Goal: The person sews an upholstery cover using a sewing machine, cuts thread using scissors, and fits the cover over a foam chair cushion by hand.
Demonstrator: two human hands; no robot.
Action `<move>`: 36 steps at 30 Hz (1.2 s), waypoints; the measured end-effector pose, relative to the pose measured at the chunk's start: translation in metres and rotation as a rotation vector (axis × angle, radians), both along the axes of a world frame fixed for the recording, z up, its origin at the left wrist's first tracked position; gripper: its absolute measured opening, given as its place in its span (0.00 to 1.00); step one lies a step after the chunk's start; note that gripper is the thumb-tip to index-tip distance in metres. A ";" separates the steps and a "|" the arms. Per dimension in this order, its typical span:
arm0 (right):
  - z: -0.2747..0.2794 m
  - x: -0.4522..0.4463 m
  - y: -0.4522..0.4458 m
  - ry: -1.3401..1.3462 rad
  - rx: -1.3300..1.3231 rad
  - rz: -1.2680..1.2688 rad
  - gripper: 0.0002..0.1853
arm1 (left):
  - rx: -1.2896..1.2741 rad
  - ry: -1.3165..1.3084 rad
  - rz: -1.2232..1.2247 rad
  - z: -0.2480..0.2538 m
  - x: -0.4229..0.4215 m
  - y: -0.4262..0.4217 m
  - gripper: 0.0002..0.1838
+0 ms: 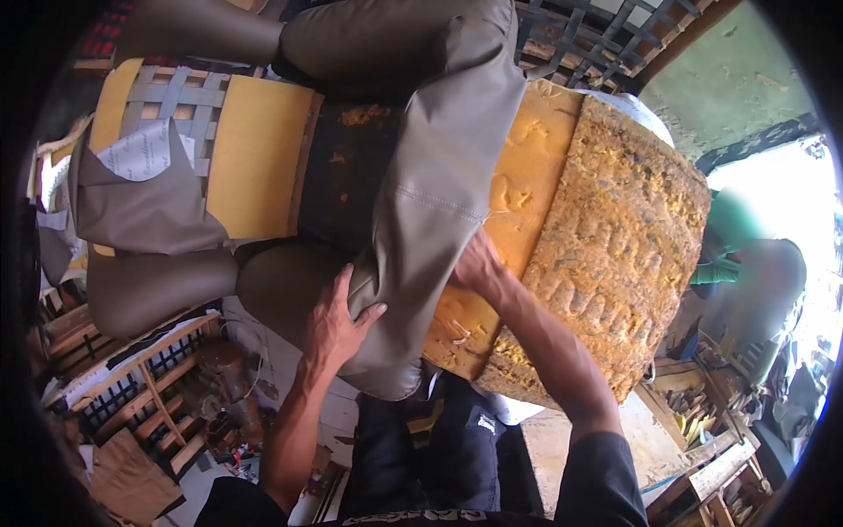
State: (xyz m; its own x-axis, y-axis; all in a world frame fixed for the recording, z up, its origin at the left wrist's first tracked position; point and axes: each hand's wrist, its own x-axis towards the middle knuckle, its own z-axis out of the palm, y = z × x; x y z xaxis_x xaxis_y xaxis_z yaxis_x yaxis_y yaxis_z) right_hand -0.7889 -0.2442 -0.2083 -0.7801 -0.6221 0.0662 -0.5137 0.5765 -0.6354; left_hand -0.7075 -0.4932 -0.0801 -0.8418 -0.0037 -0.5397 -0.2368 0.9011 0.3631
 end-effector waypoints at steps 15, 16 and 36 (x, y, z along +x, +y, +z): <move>0.055 0.137 0.251 0.072 0.455 -1.395 0.37 | 0.630 -0.429 0.645 0.011 0.047 -0.034 0.36; 0.046 0.151 0.284 -0.109 0.457 -1.669 0.41 | 0.564 -0.283 0.573 -0.027 0.032 -0.036 0.34; 0.100 0.215 0.216 -0.246 -0.971 -1.743 0.45 | 0.846 -0.133 0.443 0.030 0.006 -0.066 0.29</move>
State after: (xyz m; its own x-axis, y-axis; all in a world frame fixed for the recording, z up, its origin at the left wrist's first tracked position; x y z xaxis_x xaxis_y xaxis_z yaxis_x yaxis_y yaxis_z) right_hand -0.5737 -0.0278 -0.1081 -0.4361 0.8368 -0.3311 0.2398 -0.2466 -0.9390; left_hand -0.7016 -0.5595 -0.0502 -0.7893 0.1279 -0.6006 -0.5787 0.1721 0.7972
